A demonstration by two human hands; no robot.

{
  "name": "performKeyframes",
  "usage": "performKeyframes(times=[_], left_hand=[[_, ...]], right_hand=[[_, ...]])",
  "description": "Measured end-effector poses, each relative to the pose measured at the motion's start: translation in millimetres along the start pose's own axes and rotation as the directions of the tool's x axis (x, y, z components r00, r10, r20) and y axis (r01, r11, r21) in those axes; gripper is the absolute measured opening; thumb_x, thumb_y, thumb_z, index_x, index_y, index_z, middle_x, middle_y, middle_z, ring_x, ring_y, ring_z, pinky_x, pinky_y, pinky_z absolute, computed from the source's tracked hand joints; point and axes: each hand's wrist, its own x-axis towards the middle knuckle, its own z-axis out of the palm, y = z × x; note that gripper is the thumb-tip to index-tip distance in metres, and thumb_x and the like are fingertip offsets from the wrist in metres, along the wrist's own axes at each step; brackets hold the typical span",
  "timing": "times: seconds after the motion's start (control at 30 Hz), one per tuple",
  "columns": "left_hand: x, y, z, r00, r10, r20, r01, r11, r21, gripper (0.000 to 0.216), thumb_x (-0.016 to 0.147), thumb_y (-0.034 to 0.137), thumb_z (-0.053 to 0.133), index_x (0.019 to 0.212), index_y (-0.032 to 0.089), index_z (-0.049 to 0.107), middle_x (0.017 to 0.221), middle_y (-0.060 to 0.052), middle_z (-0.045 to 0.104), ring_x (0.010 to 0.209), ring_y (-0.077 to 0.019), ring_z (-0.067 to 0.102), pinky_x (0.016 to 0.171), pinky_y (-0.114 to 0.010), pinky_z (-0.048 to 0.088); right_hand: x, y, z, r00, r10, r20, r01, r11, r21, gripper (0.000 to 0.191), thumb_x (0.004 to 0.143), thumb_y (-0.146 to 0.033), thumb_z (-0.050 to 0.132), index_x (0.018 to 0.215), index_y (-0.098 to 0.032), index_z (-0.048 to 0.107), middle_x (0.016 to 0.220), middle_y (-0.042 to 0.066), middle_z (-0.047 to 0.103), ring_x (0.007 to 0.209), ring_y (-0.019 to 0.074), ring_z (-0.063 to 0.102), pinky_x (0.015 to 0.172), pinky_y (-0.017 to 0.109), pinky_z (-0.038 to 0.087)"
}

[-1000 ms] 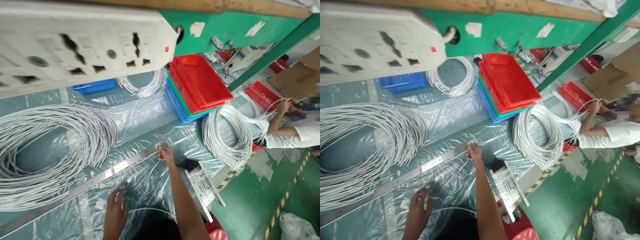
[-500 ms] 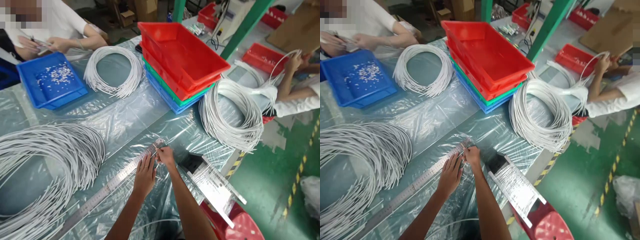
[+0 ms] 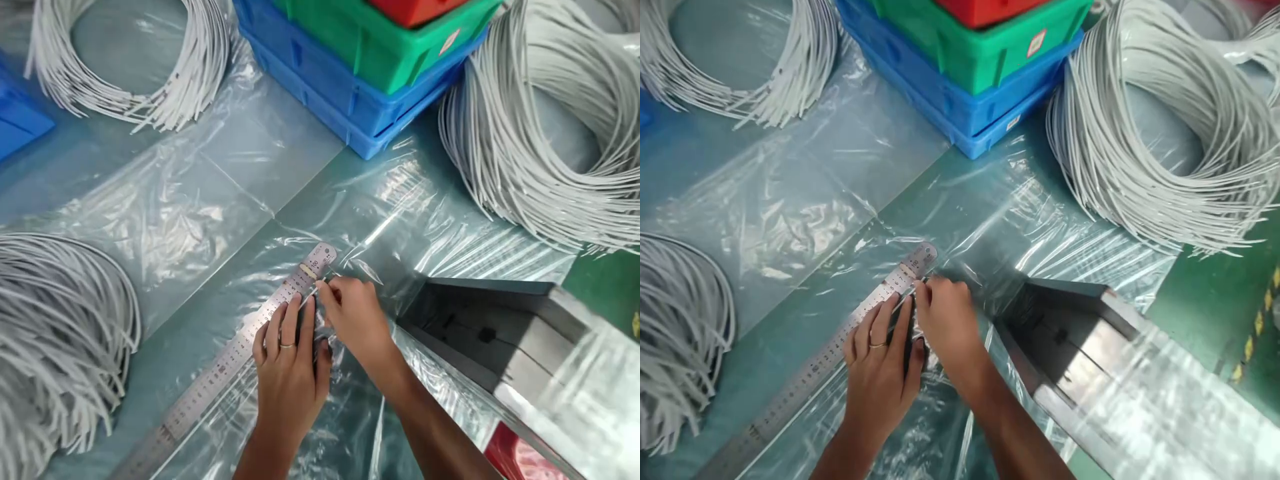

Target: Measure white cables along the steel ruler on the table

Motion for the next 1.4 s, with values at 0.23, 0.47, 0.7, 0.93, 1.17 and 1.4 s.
performKeyframes(times=[0.23, 0.47, 0.7, 0.93, 1.17, 1.4], left_hand=[[7, -2, 2, 1.0, 0.022, -0.001, -0.022, 1.0, 0.01, 0.075, 0.094, 0.033, 0.045, 0.165, 0.022, 0.023, 0.15, -0.013, 0.051, 0.131, -0.0393, 0.05, 0.115, -0.056, 0.034], [10, -8, 2, 0.996, 0.08, 0.041, -0.081, 0.997, 0.02, 0.078, 0.092, 0.033, 0.046, 0.165, 0.016, 0.022, 0.151, -0.017, 0.049, 0.128, -0.042, 0.047, 0.108, -0.057, 0.036], [13, -10, -5, 0.987, 0.105, 0.124, -0.106, 0.994, -0.001, 0.077, 0.091, 0.028, 0.048, 0.163, 0.01, 0.026, 0.15, -0.022, 0.046, 0.126, -0.0422, 0.045, 0.102, -0.055, 0.034], [16, -9, -4, 0.986, 0.105, 0.131, -0.104, 0.994, -0.014, 0.078, 0.091, 0.029, 0.049, 0.163, 0.009, 0.025, 0.149, -0.022, 0.046, 0.125, -0.0425, 0.046, 0.102, -0.057, 0.035], [18, -9, -1, 0.989, 0.101, 0.111, -0.099, 0.995, -0.029, 0.079, 0.091, 0.03, 0.049, 0.164, 0.013, 0.023, 0.149, -0.02, 0.048, 0.126, -0.0426, 0.047, 0.1, -0.056, 0.036], [17, -10, -1, 0.989, 0.112, 0.096, -0.109, 0.994, -0.027, 0.08, 0.091, 0.03, 0.049, 0.164, 0.012, 0.022, 0.148, -0.02, 0.049, 0.124, -0.0423, 0.048, 0.099, -0.056, 0.037]], right_hand=[[-2, 6, 9, 0.998, 0.045, -0.042, -0.049, 0.994, -0.093, 0.044, 0.098, -0.042, 0.054, 0.057, -0.026, 0.051, 0.05, -0.005, 0.051, 0.045, 0.0122, 0.041, 0.051, 0.026, 0.031], [-2, -3, 11, 0.996, 0.028, -0.083, -0.04, 0.988, -0.152, 0.042, 0.1, -0.038, 0.052, 0.06, -0.025, 0.051, 0.049, -0.005, 0.049, 0.042, 0.011, 0.035, 0.048, 0.027, 0.025], [-3, -10, 8, 0.998, -0.009, -0.065, -0.01, 0.957, -0.29, 0.042, 0.103, -0.033, 0.047, 0.062, -0.022, 0.048, 0.047, -0.005, 0.05, 0.042, 0.0096, 0.033, 0.047, 0.028, 0.022], [-2, -10, 8, 0.997, -0.002, -0.082, -0.021, 0.959, -0.282, 0.044, 0.103, -0.033, 0.047, 0.061, -0.023, 0.043, 0.047, -0.005, 0.048, 0.041, 0.0096, 0.034, 0.046, 0.028, 0.02], [-2, -11, 8, 0.996, 0.017, -0.083, -0.038, 0.965, -0.259, 0.044, 0.102, -0.034, 0.047, 0.06, -0.023, 0.041, 0.046, -0.005, 0.048, 0.041, 0.0097, 0.034, 0.046, 0.029, 0.018], [-1, -10, 8, 0.996, 0.004, -0.092, -0.026, 0.969, -0.245, 0.044, 0.102, -0.036, 0.047, 0.06, -0.023, 0.042, 0.046, -0.005, 0.049, 0.042, 0.0099, 0.034, 0.047, 0.029, 0.019]])
